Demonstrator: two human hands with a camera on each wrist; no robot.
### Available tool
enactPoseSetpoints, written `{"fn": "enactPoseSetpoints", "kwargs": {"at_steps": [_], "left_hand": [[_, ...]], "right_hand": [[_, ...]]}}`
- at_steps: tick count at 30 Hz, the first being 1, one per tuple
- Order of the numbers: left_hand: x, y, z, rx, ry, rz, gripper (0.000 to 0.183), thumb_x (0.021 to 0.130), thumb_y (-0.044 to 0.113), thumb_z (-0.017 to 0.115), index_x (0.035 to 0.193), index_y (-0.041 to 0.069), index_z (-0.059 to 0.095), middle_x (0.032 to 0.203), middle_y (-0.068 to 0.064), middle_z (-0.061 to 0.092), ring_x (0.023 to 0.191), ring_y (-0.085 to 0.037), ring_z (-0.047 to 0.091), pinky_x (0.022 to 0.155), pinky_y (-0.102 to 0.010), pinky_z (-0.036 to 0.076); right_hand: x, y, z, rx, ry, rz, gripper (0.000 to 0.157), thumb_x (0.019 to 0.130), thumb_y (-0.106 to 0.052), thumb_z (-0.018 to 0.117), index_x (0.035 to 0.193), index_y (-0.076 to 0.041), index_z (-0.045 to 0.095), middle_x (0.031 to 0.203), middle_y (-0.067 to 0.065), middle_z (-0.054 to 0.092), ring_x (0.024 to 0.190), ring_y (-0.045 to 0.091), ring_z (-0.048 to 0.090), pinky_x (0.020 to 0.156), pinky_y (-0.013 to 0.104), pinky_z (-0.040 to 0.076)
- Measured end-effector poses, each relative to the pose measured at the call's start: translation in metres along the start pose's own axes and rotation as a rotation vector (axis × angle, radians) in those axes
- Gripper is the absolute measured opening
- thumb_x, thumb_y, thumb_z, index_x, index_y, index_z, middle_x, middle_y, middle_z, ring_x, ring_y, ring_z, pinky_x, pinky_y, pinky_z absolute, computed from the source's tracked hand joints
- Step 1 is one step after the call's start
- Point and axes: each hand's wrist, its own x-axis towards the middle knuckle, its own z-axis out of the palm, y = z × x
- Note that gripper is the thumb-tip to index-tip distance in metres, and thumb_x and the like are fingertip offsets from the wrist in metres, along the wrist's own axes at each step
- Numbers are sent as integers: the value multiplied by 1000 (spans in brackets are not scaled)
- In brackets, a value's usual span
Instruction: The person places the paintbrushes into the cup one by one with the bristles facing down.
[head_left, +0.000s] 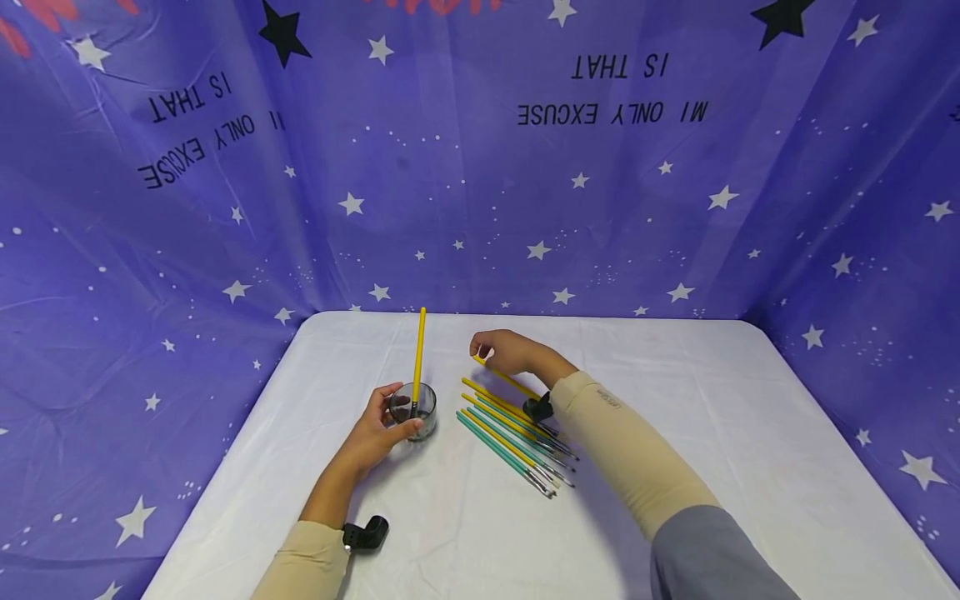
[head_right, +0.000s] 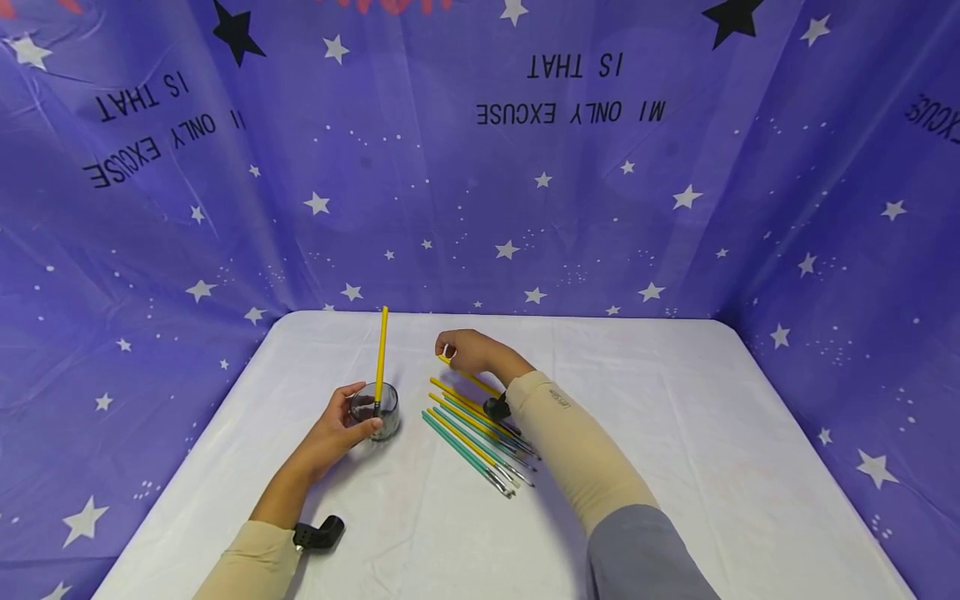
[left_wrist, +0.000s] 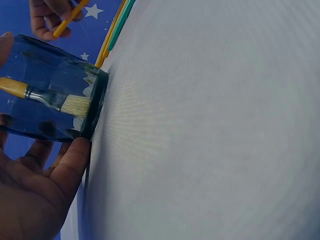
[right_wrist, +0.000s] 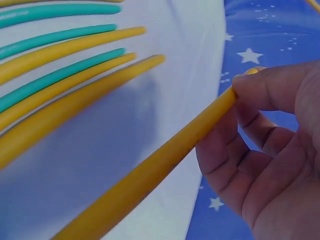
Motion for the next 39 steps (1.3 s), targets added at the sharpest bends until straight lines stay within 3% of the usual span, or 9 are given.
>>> {"fn": "enactPoseSetpoints", "kwargs": {"at_steps": [10,16,20,25,35,39], "left_hand": [[-1,3,0,-16,2,-7,80,87,18,77,151,13,27,143,-19,44,131,-36,44,97,-40,42],[0,0,0,-17,7,-7,81,87,18,77,150,13,28,143,-19,44,130,-36,44,97,-40,42],[0,0,0,-14,9,-11,80,87,18,78,150,13,28,142,-18,45,129,-35,45,95,-37,43],[1,-1,0,-2,6,-10,81,87,20,78,150,13,28,142,-19,45,129,-36,46,96,-38,43],[1,-1,0,9,6,-8,80,86,21,78,150,15,29,141,-17,45,128,-35,46,98,-43,41],[2,-1,0,7,7,-10,80,86,21,78,150,16,29,141,-16,45,128,-34,46,98,-42,40]], "right_hand": [[-14,-16,-18,58,66,-20,27,94,3,58,116,-11,60,117,9,62,112,27,57,84,36,50],[-18,-23,-22,133,112,-30,26,96,0,57,118,-11,59,115,10,59,94,24,61,75,34,51],[-20,-28,-22,222,141,-24,25,96,0,57,119,-10,58,110,10,58,87,24,61,75,40,54],[-20,-30,-22,308,175,-11,25,96,-2,58,119,-10,58,108,10,55,84,24,60,78,46,54],[-17,-38,-23,482,313,-54,22,95,1,58,115,-7,57,106,11,52,97,34,62,73,38,54],[-14,-44,-25,562,377,-73,22,95,3,57,116,-4,56,105,11,52,95,31,61,73,38,55]]}}
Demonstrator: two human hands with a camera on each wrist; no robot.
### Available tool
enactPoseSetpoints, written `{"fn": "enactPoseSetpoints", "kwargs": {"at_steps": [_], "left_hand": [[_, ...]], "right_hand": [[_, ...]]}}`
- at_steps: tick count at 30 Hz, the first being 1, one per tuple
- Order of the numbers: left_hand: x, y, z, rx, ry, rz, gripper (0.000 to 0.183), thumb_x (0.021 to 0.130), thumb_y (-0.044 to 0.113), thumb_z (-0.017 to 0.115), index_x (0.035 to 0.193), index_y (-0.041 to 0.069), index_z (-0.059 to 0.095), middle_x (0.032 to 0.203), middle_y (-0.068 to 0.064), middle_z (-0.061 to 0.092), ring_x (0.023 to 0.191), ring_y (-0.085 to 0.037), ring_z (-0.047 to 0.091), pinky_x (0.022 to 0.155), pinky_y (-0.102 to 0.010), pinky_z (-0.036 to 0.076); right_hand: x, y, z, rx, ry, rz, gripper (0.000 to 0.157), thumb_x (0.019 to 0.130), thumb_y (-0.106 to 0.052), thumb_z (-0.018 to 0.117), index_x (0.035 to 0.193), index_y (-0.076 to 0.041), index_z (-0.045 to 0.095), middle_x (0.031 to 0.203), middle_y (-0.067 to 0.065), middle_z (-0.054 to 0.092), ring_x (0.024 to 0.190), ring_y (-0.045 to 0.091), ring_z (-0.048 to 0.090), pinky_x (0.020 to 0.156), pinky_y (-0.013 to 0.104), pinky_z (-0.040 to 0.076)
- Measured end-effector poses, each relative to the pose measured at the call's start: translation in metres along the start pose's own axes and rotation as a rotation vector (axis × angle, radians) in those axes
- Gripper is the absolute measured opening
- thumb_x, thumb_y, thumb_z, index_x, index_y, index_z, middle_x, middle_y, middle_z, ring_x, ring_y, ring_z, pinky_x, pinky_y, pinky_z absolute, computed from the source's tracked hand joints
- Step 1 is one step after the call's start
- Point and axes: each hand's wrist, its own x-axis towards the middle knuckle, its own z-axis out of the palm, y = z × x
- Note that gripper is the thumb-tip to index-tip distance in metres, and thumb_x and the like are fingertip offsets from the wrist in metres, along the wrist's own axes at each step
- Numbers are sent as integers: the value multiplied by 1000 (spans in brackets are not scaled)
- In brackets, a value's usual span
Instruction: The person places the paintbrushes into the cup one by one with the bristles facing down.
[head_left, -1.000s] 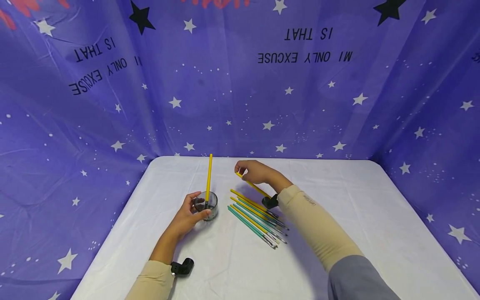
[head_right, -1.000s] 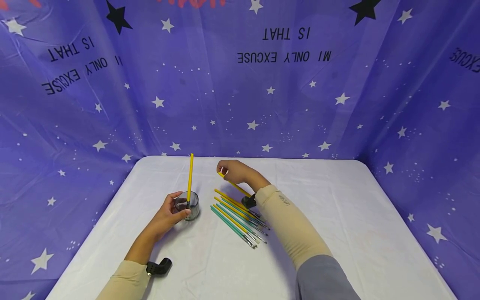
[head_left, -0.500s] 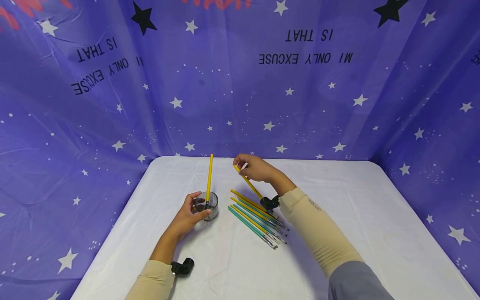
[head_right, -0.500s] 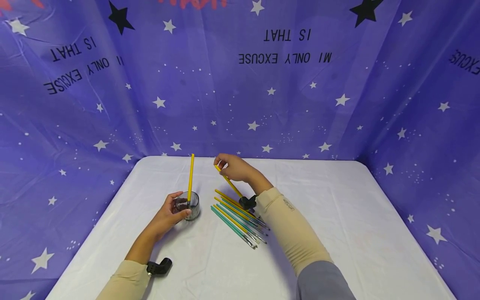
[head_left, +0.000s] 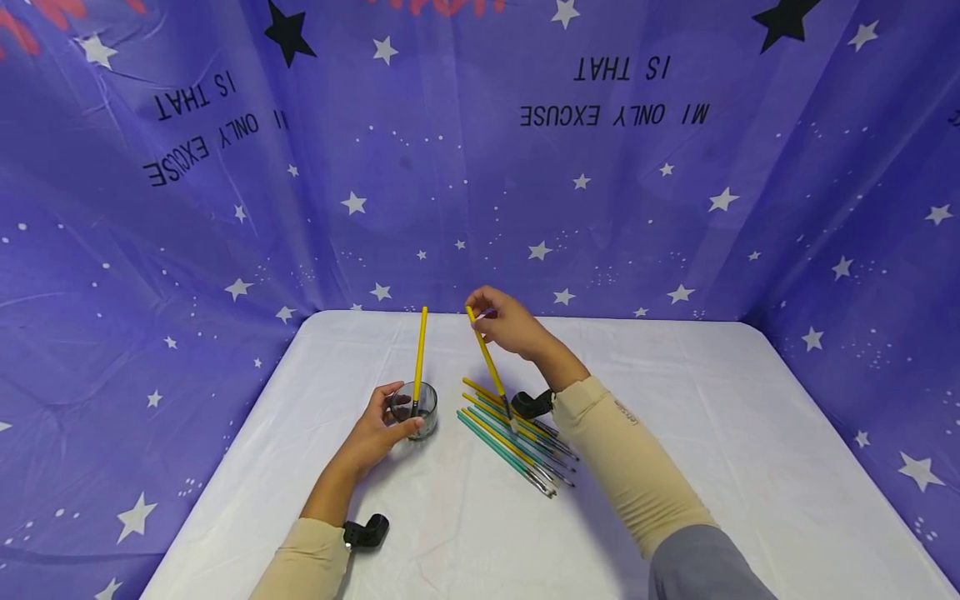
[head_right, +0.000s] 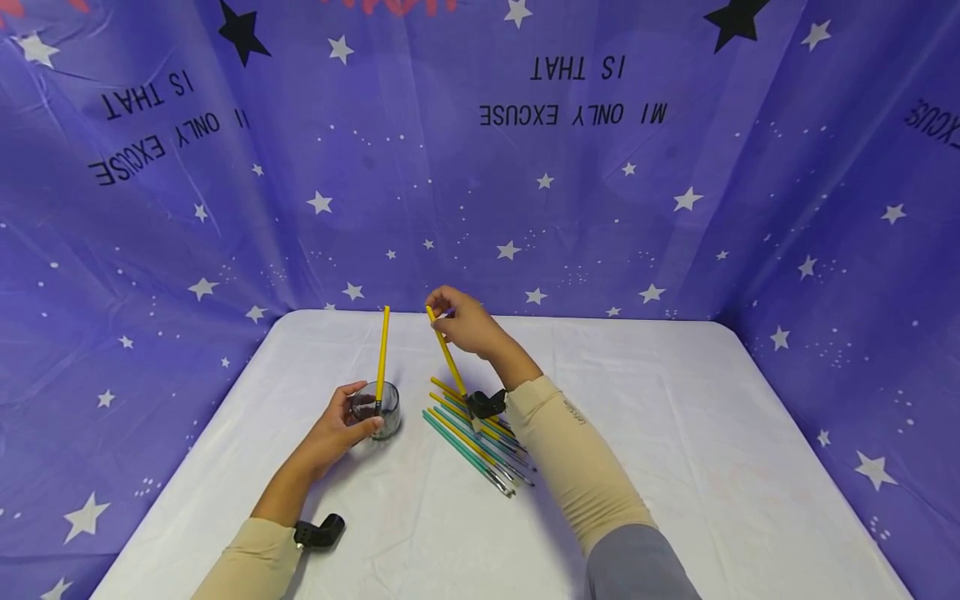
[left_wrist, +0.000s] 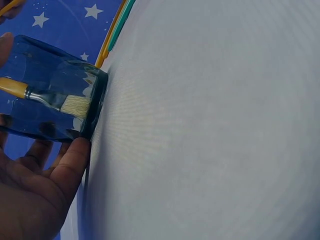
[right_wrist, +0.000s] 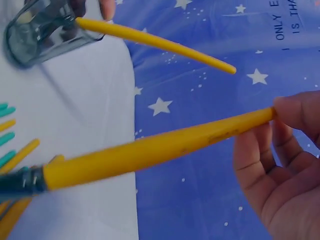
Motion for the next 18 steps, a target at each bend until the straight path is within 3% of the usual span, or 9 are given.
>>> {"fn": "enactPoseSetpoints", "kwargs": {"at_steps": [8,15,18], "left_hand": [[0,-1,0,-4,-2,6,79,87,20,78,149,15,29,142,-16,45,127,-35,47,99,-43,40],[-21,37,2,-5,-30,-3,76,90,12,72,150,4,27,142,-24,43,128,-40,45,98,-43,40],[-20,36,2,2,-25,-5,76,90,12,72,150,4,27,142,-25,43,128,-40,45,98,-42,40]], "right_hand": [[6,-15,3,182,159,-55,25,95,4,57,119,-2,53,104,11,52,96,31,60,76,40,54],[10,-29,8,335,284,-82,25,94,7,57,117,-3,53,100,8,51,87,23,59,78,43,55],[12,-32,14,387,323,-81,26,94,9,57,118,-2,52,99,7,51,84,21,58,78,44,55]]}}
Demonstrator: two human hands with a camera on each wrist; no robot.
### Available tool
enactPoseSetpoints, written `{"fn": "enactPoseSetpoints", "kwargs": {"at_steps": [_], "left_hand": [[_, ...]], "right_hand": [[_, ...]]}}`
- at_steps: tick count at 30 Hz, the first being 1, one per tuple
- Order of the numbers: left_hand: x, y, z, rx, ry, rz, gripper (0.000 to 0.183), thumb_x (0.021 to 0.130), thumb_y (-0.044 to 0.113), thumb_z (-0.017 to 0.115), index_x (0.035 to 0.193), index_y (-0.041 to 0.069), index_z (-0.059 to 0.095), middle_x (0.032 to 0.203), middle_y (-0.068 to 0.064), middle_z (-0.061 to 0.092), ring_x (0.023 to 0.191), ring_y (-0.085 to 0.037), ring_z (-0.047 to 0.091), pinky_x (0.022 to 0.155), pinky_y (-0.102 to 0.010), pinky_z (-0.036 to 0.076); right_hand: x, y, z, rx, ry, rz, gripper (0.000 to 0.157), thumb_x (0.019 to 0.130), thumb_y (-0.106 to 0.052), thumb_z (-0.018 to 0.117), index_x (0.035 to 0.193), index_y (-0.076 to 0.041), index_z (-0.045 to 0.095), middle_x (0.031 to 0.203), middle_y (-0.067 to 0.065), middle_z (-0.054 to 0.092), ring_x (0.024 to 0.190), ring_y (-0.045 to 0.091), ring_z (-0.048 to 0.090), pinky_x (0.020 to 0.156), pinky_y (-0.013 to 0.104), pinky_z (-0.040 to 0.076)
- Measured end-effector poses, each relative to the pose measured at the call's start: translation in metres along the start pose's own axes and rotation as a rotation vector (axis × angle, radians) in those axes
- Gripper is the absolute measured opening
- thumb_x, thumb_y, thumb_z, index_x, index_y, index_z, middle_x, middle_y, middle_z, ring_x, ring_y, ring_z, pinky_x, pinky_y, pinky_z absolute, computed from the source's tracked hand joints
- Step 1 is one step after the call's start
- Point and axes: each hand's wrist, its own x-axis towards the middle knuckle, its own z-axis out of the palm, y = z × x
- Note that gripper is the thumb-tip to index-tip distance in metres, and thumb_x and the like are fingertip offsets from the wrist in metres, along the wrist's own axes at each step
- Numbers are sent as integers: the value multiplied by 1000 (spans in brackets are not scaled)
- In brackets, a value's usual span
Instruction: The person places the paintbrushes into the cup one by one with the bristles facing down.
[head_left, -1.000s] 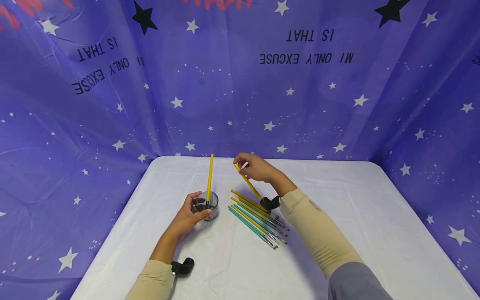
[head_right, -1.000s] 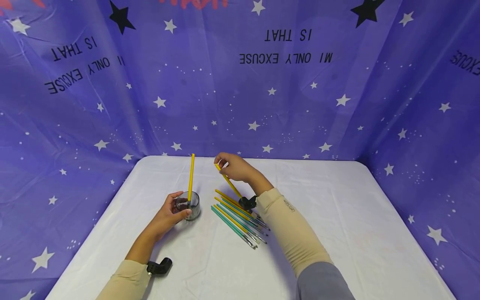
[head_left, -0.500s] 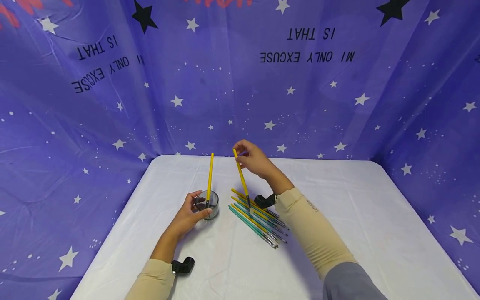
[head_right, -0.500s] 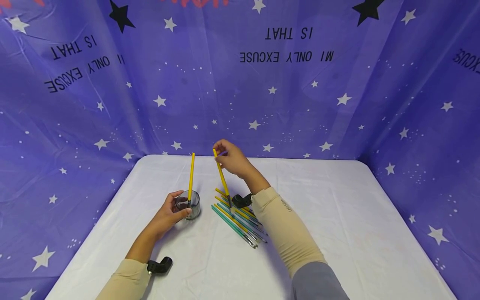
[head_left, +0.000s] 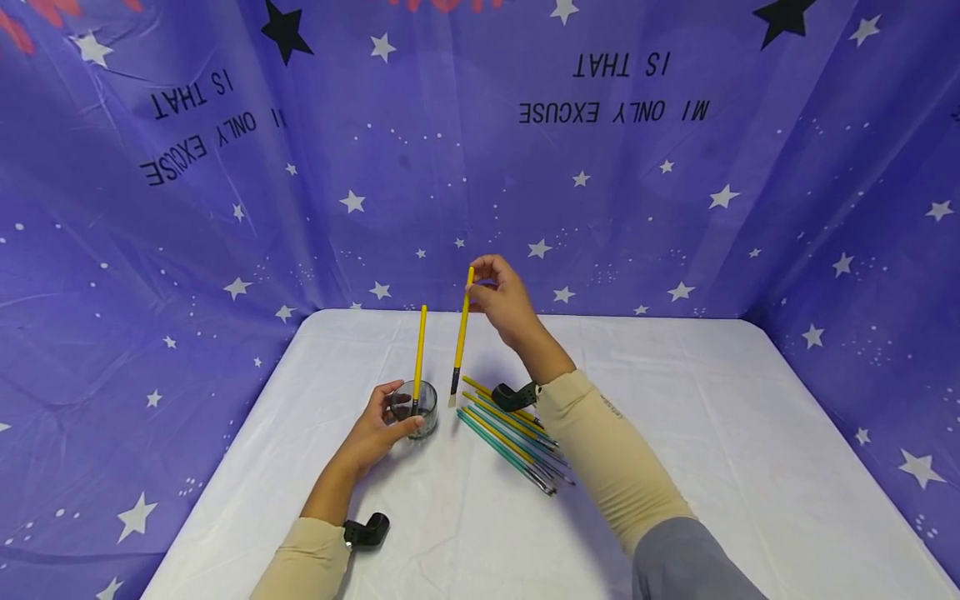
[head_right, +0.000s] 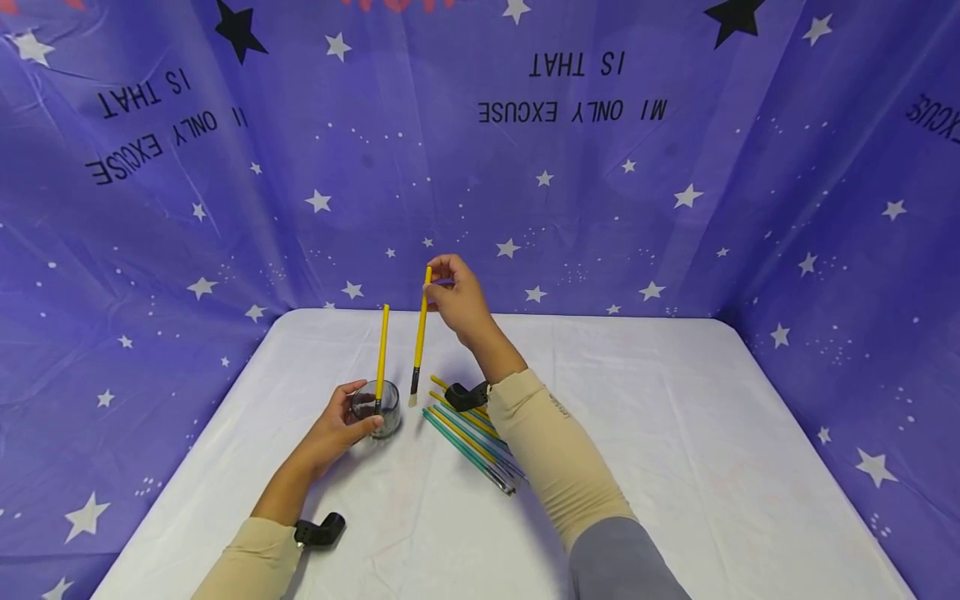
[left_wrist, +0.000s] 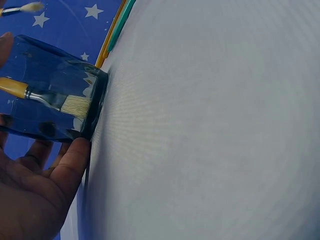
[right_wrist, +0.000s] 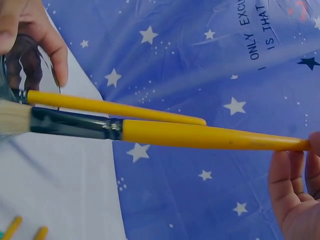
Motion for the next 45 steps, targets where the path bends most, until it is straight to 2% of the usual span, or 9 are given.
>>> {"fn": "enactPoseSetpoints", "kwargs": {"at_steps": [6,10,16,24,31,33,39,45], "left_hand": [[13,-23,-2,-12,11,0,78,89,13,73,151,7,26,142,-23,42,128,-39,44,98,-42,40],[19,-34,-3,-17,20,7,78,88,15,75,150,11,27,142,-21,43,127,-36,46,96,-40,41],[19,-35,-3,-21,24,21,79,87,18,77,149,13,29,141,-19,45,125,-34,48,94,-37,43],[18,-30,-2,-28,21,12,79,88,16,76,150,11,28,142,-20,44,127,-36,47,94,-37,42],[9,-12,-1,-40,8,12,76,89,9,72,150,3,26,141,-25,42,124,-39,47,90,-32,43],[9,-13,-1,-43,7,18,76,89,9,72,150,4,26,141,-24,42,124,-38,48,89,-30,44],[18,-31,-3,-32,13,27,78,89,15,75,150,11,27,142,-20,44,124,-34,50,89,-30,44],[18,-33,-2,-51,13,35,79,88,14,75,150,12,27,141,-21,45,124,-35,50,90,-32,45]], "right_hand": [[2,7,15,94,86,4,28,91,13,57,114,-4,53,97,5,49,79,18,57,79,50,54],[2,16,27,88,92,7,29,91,13,56,115,-3,53,96,4,49,79,17,57,77,47,54],[-3,37,43,19,78,48,28,93,9,57,117,-4,53,99,4,49,81,16,57,72,34,54],[-9,61,53,-68,54,75,26,95,4,57,117,-8,55,101,6,52,84,19,58,75,39,55],[-12,66,60,-103,35,78,27,95,3,57,120,-5,54,102,6,52,86,19,58,75,37,55],[-12,67,62,-114,28,82,26,95,2,57,120,-6,54,103,7,53,87,19,59,75,36,55],[-10,69,64,-127,-9,102,28,96,1,58,122,-7,54,103,8,54,87,19,59,76,37,55],[-9,73,62,-138,-123,133,40,96,1,57,134,-10,51,108,9,53,90,20,59,80,45,55]]}}
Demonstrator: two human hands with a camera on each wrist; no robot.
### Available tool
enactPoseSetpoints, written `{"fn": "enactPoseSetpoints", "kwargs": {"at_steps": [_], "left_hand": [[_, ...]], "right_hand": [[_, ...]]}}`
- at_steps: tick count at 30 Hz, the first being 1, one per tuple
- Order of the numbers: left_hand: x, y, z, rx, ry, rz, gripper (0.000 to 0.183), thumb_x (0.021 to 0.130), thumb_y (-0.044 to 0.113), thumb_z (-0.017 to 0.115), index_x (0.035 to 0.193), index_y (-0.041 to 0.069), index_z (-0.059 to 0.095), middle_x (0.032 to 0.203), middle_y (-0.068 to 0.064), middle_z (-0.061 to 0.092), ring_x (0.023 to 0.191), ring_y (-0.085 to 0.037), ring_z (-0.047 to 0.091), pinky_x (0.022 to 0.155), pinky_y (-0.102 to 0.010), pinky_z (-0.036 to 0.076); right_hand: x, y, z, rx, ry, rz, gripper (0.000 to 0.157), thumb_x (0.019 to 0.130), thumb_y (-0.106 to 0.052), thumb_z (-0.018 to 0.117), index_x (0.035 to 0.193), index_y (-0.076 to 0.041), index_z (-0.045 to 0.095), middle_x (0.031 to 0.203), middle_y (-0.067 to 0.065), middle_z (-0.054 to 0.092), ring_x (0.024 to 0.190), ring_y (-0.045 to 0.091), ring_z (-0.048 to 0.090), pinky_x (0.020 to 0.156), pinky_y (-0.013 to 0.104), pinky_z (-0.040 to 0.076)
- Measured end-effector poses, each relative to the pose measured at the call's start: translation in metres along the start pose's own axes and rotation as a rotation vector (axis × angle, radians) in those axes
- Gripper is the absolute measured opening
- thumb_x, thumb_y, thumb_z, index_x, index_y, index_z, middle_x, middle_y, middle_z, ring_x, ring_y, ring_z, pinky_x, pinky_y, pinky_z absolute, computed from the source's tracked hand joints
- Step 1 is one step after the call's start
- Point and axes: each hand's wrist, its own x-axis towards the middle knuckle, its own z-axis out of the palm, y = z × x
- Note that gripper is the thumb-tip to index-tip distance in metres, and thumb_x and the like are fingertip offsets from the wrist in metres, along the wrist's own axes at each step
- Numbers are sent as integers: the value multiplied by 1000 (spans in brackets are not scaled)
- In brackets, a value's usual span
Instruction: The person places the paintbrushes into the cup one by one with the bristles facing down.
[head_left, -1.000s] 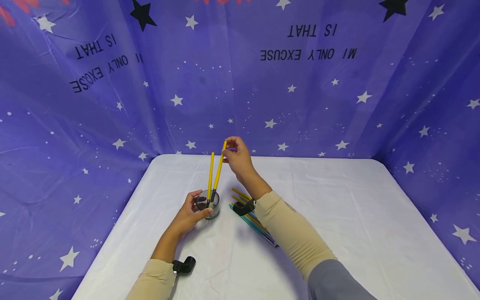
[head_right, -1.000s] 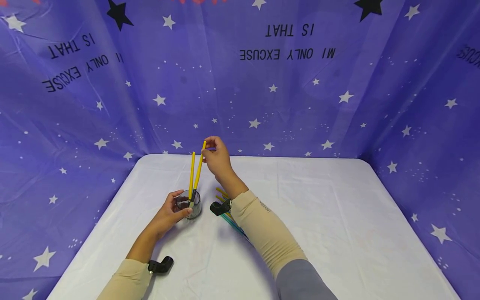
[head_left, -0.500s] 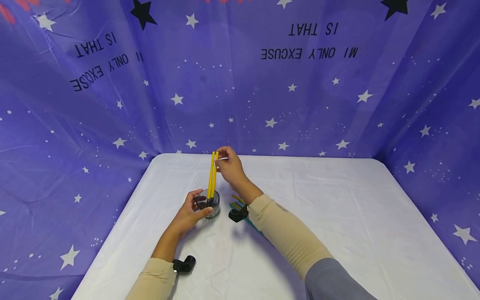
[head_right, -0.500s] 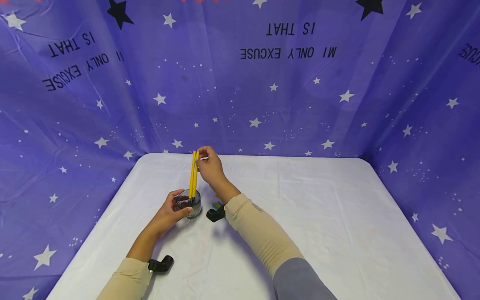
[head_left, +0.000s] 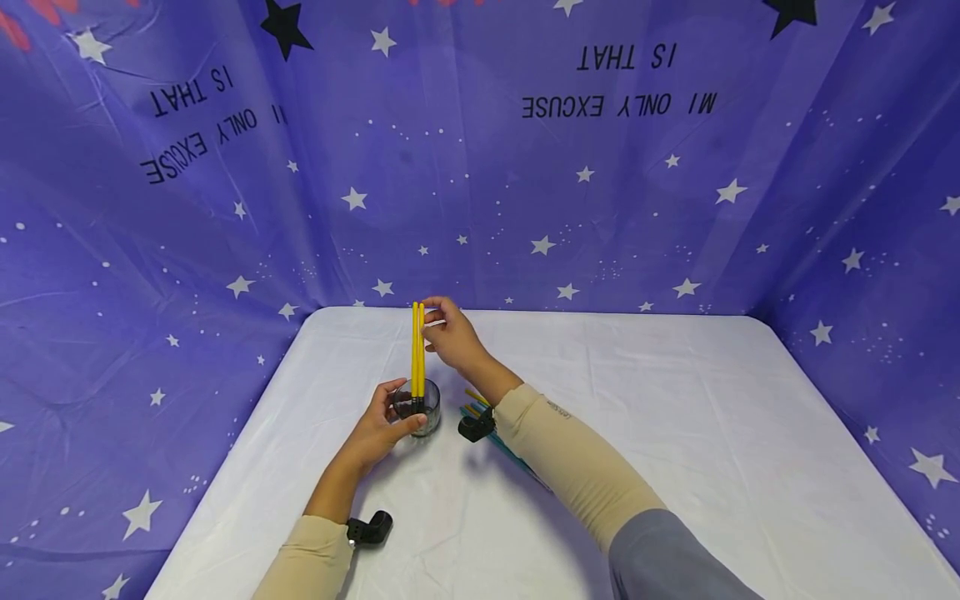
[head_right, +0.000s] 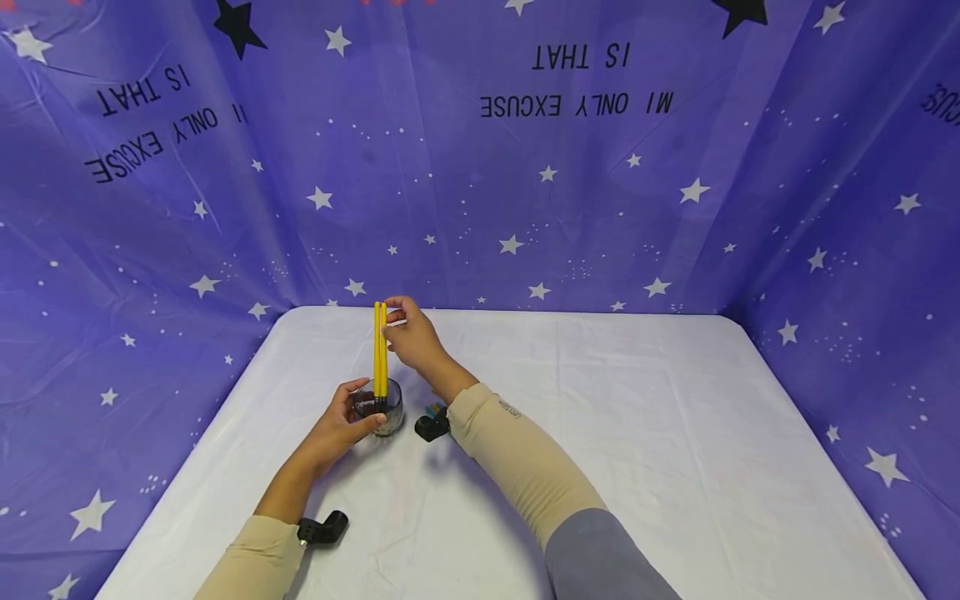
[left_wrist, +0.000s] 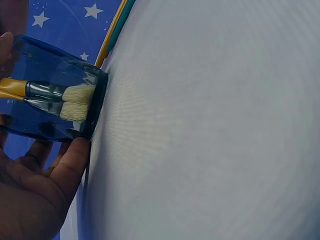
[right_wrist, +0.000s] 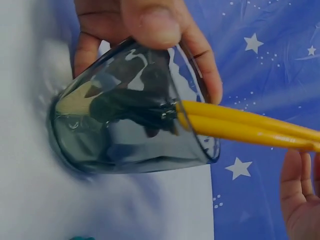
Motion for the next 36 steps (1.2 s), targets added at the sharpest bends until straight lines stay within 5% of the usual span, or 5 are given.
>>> {"fn": "enactPoseSetpoints", "kwargs": {"at_steps": [11,15,25,29,36], "left_hand": [[1,-1,-1,-14,-1,-5,77,89,12,74,150,13,27,141,-20,44,124,-34,50,90,-32,44],[2,-1,0,-9,3,-7,76,89,12,74,149,12,28,140,-21,45,123,-34,51,89,-30,44],[0,-1,0,6,8,-21,77,89,13,75,150,14,28,141,-20,45,126,-34,49,95,-37,42],[0,-1,-1,16,11,-30,77,89,12,74,151,14,28,142,-20,44,127,-34,48,97,-40,41],[-12,23,3,27,-6,-26,75,90,7,71,150,5,26,141,-26,43,128,-39,47,98,-41,41]], "right_hand": [[-3,17,-12,-161,-185,50,32,98,-2,57,129,-3,57,123,21,56,99,26,61,77,36,54],[-2,28,-24,-223,-230,95,30,98,-3,58,127,2,57,116,18,57,98,26,60,76,36,53],[-1,52,-71,-639,-352,98,31,97,-16,63,124,-2,60,103,6,62,84,17,59,74,30,48],[1,54,-82,-714,-407,131,29,98,-15,63,125,-4,60,100,5,62,81,16,57,72,30,48],[-1,50,-86,-748,-515,220,29,96,-8,63,125,-5,60,100,8,63,79,18,57,72,30,48]]}}
